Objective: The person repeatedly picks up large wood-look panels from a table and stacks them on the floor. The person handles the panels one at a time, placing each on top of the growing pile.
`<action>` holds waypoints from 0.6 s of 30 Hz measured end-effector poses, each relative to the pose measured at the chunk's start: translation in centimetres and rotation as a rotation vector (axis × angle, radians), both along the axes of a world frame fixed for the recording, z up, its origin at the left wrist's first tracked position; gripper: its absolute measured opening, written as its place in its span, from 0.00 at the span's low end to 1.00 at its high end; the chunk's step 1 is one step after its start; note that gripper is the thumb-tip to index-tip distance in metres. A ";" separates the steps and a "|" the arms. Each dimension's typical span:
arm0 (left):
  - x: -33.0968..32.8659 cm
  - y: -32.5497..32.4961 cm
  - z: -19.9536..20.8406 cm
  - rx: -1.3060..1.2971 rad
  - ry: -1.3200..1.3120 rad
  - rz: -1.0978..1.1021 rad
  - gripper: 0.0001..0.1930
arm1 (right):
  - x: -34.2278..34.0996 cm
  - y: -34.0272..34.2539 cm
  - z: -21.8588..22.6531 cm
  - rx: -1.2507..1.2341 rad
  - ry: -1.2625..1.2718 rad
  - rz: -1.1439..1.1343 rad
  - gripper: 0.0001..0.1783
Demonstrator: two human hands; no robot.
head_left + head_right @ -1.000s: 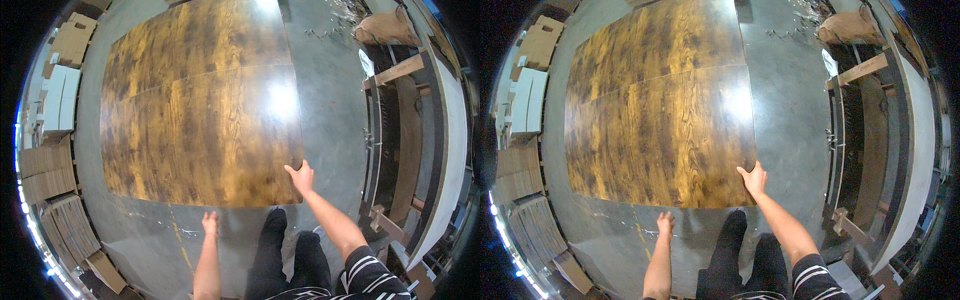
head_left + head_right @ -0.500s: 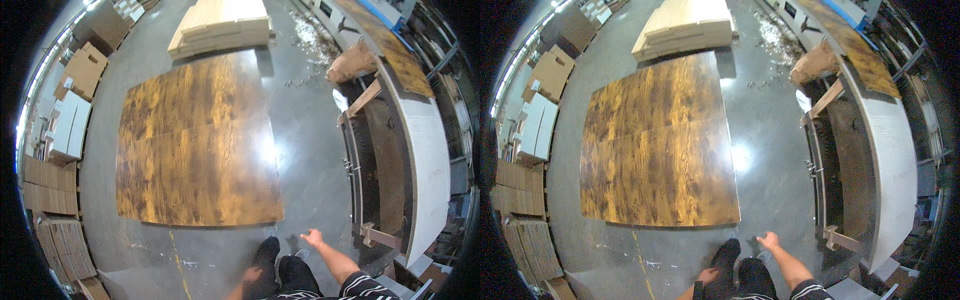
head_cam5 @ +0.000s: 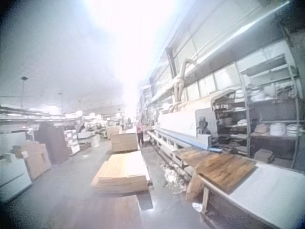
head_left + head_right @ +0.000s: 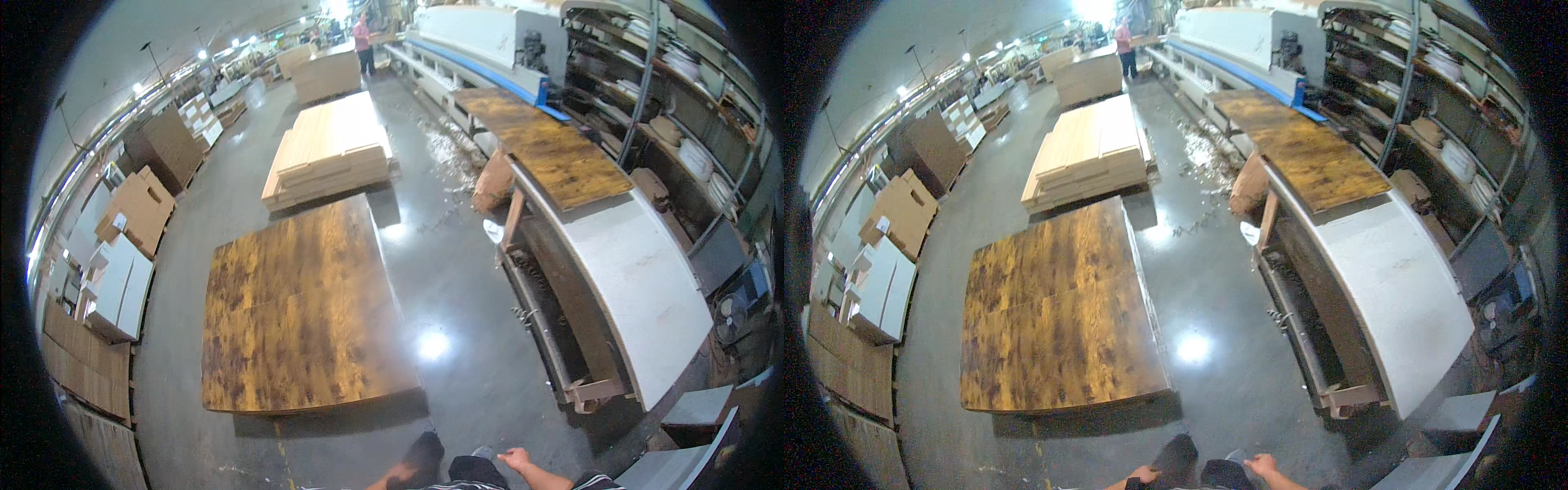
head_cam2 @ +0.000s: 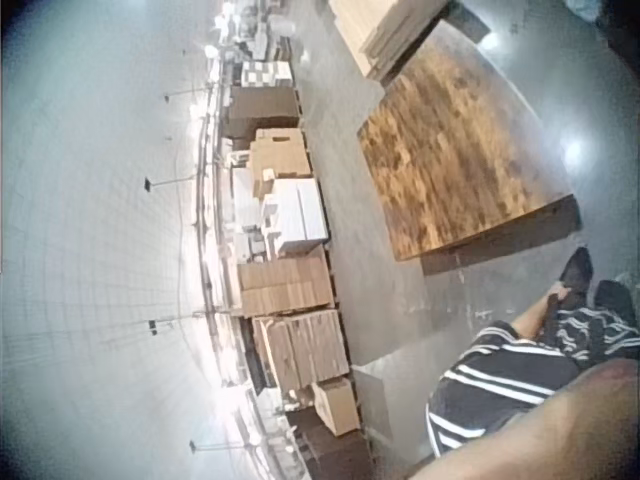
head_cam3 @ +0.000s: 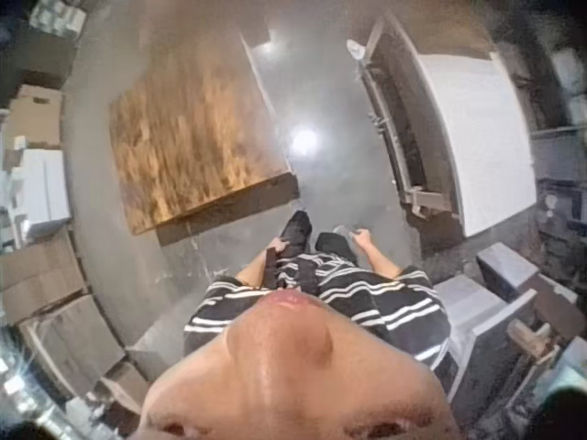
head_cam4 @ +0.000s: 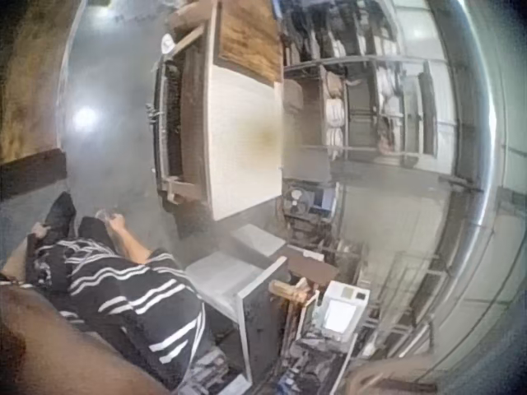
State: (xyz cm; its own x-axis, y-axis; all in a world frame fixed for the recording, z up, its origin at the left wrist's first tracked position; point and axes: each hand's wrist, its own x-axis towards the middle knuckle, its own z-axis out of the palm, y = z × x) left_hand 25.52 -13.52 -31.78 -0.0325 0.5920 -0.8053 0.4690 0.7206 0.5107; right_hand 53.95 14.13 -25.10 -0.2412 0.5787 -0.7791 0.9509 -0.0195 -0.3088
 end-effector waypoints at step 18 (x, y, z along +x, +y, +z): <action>7.9 12.7 14.0 -0.033 0.250 -0.168 0.20 | 25.6 -7.5 -11.0 0.121 0.066 -0.318 0.25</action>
State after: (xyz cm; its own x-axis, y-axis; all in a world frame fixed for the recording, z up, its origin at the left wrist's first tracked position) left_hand 33.44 -0.78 -17.77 -0.1358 0.5793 -0.8037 0.6911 0.6367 0.3421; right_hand 79.52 6.58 -36.06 -0.0818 0.7200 -0.6891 0.8812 -0.2708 -0.3876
